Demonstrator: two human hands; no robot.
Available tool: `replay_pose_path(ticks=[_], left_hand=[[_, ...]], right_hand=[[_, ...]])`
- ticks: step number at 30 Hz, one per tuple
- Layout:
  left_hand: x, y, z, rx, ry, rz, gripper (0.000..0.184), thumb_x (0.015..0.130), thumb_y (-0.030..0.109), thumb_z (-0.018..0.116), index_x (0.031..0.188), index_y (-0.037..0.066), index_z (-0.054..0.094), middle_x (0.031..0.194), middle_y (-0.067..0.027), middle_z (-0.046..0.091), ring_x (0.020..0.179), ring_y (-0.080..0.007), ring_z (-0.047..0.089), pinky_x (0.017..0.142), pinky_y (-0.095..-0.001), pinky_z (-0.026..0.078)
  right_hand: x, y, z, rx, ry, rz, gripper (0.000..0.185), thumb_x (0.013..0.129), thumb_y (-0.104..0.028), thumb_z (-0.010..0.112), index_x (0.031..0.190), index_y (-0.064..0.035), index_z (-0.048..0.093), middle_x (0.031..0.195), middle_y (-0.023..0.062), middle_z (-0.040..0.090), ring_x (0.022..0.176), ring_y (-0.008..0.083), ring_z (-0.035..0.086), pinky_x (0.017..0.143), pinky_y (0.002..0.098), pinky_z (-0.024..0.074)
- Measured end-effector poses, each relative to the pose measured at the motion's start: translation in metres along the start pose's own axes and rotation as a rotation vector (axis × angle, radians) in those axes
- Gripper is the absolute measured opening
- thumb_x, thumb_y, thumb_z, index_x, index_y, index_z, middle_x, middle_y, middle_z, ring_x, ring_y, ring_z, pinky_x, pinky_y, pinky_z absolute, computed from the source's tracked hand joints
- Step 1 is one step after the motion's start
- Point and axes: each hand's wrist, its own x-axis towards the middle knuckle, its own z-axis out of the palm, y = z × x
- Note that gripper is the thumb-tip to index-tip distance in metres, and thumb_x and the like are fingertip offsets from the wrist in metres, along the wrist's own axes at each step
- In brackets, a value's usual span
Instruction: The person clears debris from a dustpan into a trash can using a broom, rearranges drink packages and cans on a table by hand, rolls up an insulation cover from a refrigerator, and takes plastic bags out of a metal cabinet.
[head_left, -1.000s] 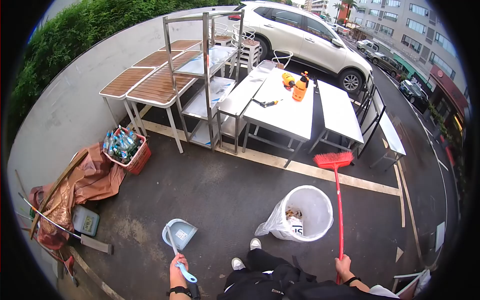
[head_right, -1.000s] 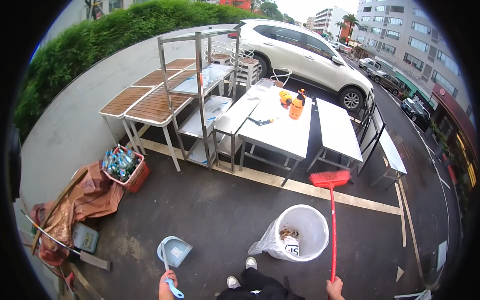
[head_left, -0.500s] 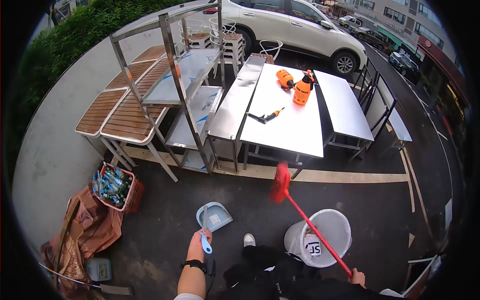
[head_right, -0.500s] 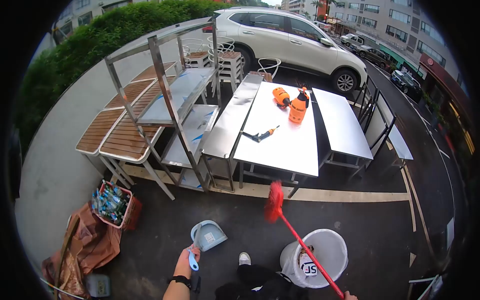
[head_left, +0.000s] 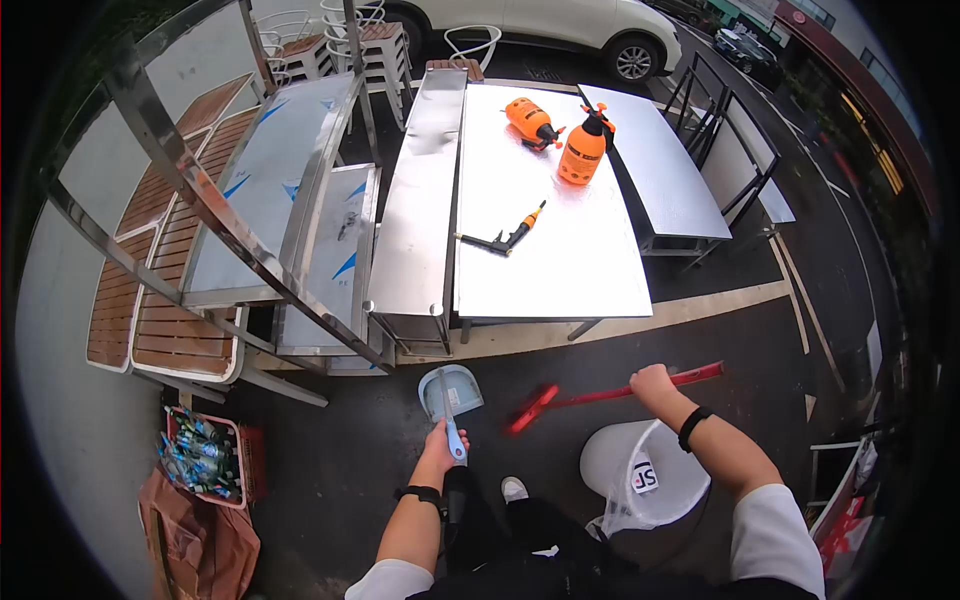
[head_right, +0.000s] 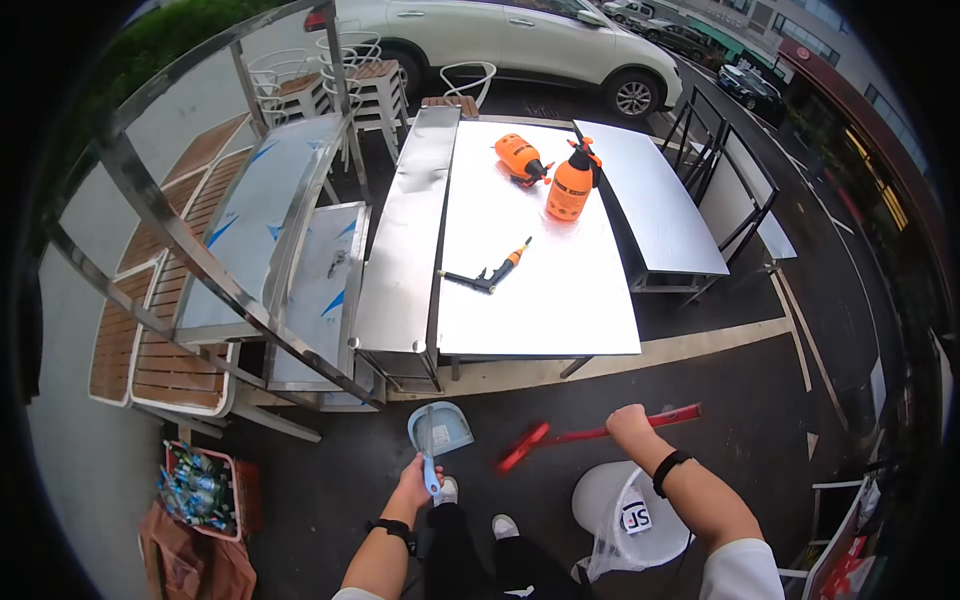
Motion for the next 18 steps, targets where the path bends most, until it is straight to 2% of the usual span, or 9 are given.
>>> replay_pose_path(ticks=[1, 3, 5, 7, 9, 11, 13, 16, 18], left_hand=[[0.013, 0.005, -0.001, 0.208, 0.013, 0.070, 0.020, 0.099, 0.023, 0.048, 0.113, 0.009, 0.043, 0.083, -0.0111, 0.058, 0.060, -0.0195, 0.056, 0.052, -0.0360, 0.052], [0.044, 0.018, -0.005, 0.480, 0.025, 0.117, 0.041, 0.095, 0.011, 0.053, 0.131, 0.005, 0.034, 0.085, -0.0116, 0.057, 0.066, -0.0207, 0.058, 0.059, -0.0402, 0.056], [0.055, 0.035, 0.010, 0.475, -0.005, 0.089, 0.056, 0.092, 0.002, 0.052, 0.141, 0.006, 0.025, 0.086, -0.0116, 0.058, 0.067, -0.0202, 0.059, 0.061, -0.0390, 0.056], [0.053, 0.050, 0.035, 0.525, -0.024, 0.095, 0.056, 0.092, 0.003, 0.052, 0.142, 0.006, 0.025, 0.091, -0.0126, 0.059, 0.069, -0.0207, 0.060, 0.065, -0.0386, 0.057], [0.058, 0.063, 0.052, 0.536, -0.063, 0.089, 0.056, 0.092, 0.003, 0.052, 0.142, 0.006, 0.026, 0.095, -0.0127, 0.059, 0.071, -0.0200, 0.060, 0.068, -0.0379, 0.057], [0.057, 0.073, 0.062, 0.593, -0.033, 0.109, 0.056, 0.092, 0.004, 0.053, 0.141, 0.006, 0.027, 0.099, -0.0127, 0.058, 0.074, -0.0193, 0.060, 0.070, -0.0363, 0.056], [0.051, 0.079, 0.065, 0.698, 0.064, 0.150, 0.055, 0.092, 0.005, 0.053, 0.140, 0.006, 0.028, 0.103, -0.0125, 0.058, 0.080, -0.0186, 0.061, 0.070, -0.0337, 0.055], [0.076, 0.078, 0.020, 0.892, 0.096, 0.424, 0.051, 0.091, 0.004, 0.053, 0.138, 0.006, 0.033, 0.103, -0.0106, 0.058, 0.092, -0.0180, 0.060, 0.073, -0.0309, 0.053], [0.006, 0.089, 0.031, 0.819, 0.035, 0.462, 0.042, 0.093, 0.006, 0.051, 0.134, 0.006, 0.041, 0.103, -0.0099, 0.059, 0.096, -0.0177, 0.059, 0.078, -0.0308, 0.051]], right_hand=[[0.030, -0.016, -0.015, -0.032, 0.007, -0.027, 0.013, 0.081, -0.018, 0.061, 0.080, -0.0143, 0.073, 0.081, 0.0051, 0.072, 0.077, 0.0227, 0.071, 0.060, 0.0386, 0.0518], [0.078, -0.047, -0.067, -0.001, -0.055, 0.000, 0.013, 0.080, -0.020, 0.063, 0.082, -0.0116, 0.073, 0.080, 0.0055, 0.071, 0.077, 0.0223, 0.070, 0.061, 0.0416, 0.0514], [0.127, -0.069, -0.092, -0.089, -0.040, 0.030, 0.015, 0.081, -0.019, 0.061, 0.082, -0.0114, 0.075, 0.081, 0.0063, 0.072, 0.078, 0.0252, 0.070, 0.071, 0.0487, 0.0521], [0.157, -0.085, -0.118, -0.281, -0.016, 0.044, 0.019, 0.083, -0.018, 0.058, 0.086, -0.0103, 0.075, 0.081, 0.0087, 0.072, 0.082, 0.0299, 0.069, 0.093, 0.0546, 0.0446], [0.169, -0.094, -0.156, -0.334, -0.013, 0.008, 0.024, 0.086, -0.019, 0.055, 0.088, -0.0067, 0.074, 0.083, 0.0127, 0.071, 0.092, 0.0327, 0.066, 0.110, 0.0567, 0.0264], [0.176, -0.104, -0.166, -0.328, 0.226, -0.029, 0.025, 0.086, -0.021, 0.054, 0.087, -0.0060, 0.074, 0.085, 0.0139, 0.070, 0.101, 0.0323, 0.062, 0.115, 0.0574, 0.0177], [0.180, -0.117, -0.177, -0.031, 0.475, -0.082, 0.021, 0.083, -0.019, 0.053, 0.079, -0.0087, 0.071, 0.085, 0.0093, 0.068, 0.103, 0.0293, 0.058, 0.116, 0.0506, 0.0226], [0.154, -0.145, -0.180, 0.443, 0.585, -0.089, 0.014, 0.082, -0.018, 0.057, 0.081, -0.0084, 0.068, 0.087, 0.0067, 0.067, 0.101, 0.0249, 0.058, 0.112, 0.0473, 0.0288], [0.113, -0.168, -0.161, 0.656, 0.604, -0.017, 0.011, 0.082, -0.018, 0.060, 0.083, -0.0091, 0.067, 0.089, 0.0054, 0.067, 0.100, 0.0228, 0.058, 0.110, 0.0468, 0.0313]])
